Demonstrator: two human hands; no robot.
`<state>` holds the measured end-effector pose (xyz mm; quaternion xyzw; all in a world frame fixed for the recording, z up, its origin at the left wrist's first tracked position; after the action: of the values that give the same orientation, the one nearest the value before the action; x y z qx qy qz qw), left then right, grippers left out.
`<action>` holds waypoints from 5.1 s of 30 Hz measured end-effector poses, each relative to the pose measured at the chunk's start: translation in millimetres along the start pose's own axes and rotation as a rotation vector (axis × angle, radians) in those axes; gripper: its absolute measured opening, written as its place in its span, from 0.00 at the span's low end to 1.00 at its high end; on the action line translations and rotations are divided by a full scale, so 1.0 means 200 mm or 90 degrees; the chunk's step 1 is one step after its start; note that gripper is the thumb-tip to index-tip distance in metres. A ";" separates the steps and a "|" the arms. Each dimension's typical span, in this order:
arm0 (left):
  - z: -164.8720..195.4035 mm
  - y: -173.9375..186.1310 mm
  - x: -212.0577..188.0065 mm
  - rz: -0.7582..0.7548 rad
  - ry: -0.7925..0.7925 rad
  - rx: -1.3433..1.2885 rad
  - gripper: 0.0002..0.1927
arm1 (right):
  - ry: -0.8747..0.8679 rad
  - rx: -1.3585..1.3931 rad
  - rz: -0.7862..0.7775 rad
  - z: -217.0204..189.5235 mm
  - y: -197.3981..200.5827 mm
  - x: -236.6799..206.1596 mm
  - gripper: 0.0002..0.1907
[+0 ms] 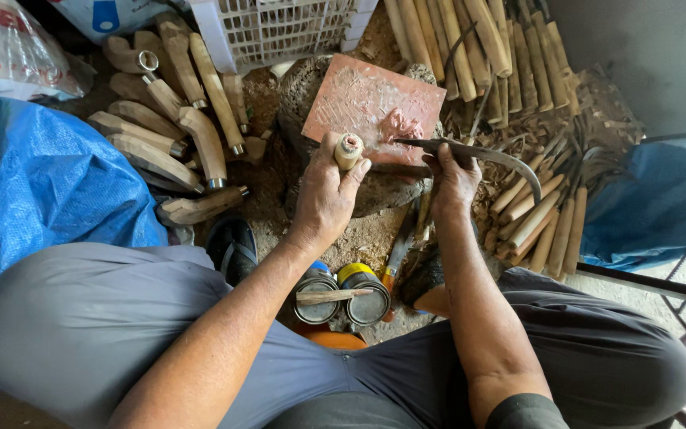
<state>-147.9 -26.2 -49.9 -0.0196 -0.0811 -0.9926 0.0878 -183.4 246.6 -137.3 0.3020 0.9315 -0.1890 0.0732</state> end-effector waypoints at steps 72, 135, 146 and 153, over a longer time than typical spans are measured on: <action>0.44 0.02 -0.23 -0.274 -0.039 -0.121 0.18 | 0.445 0.005 -0.377 -1.17 -0.32 -1.05 0.08; 0.56 0.04 -0.27 -0.214 -0.139 -0.159 0.09 | 0.548 0.031 -0.187 -1.22 -0.24 -1.17 0.05; 0.54 0.03 -0.27 -0.241 -0.088 -0.192 0.09 | 0.533 0.022 -0.217 -1.19 -0.28 -1.16 0.04; 0.54 0.03 -0.27 -0.237 -0.110 -0.176 0.09 | 0.529 0.017 -0.207 -1.18 -0.28 -1.16 0.07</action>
<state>-90.5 -4.0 54.5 -0.1007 0.0462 -0.9880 -0.1072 -35.2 175.1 155.2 0.2029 0.9146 -0.0727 -0.3422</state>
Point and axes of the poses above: each hand's wrist, its own x-axis towards the middle knuckle, its own y-axis out of the back of the hand, z = x × y, the point moved 9 cm from there along x, towards the middle knuckle, and after that the axes turned 8 degrees about z, right-handed, at the moved point
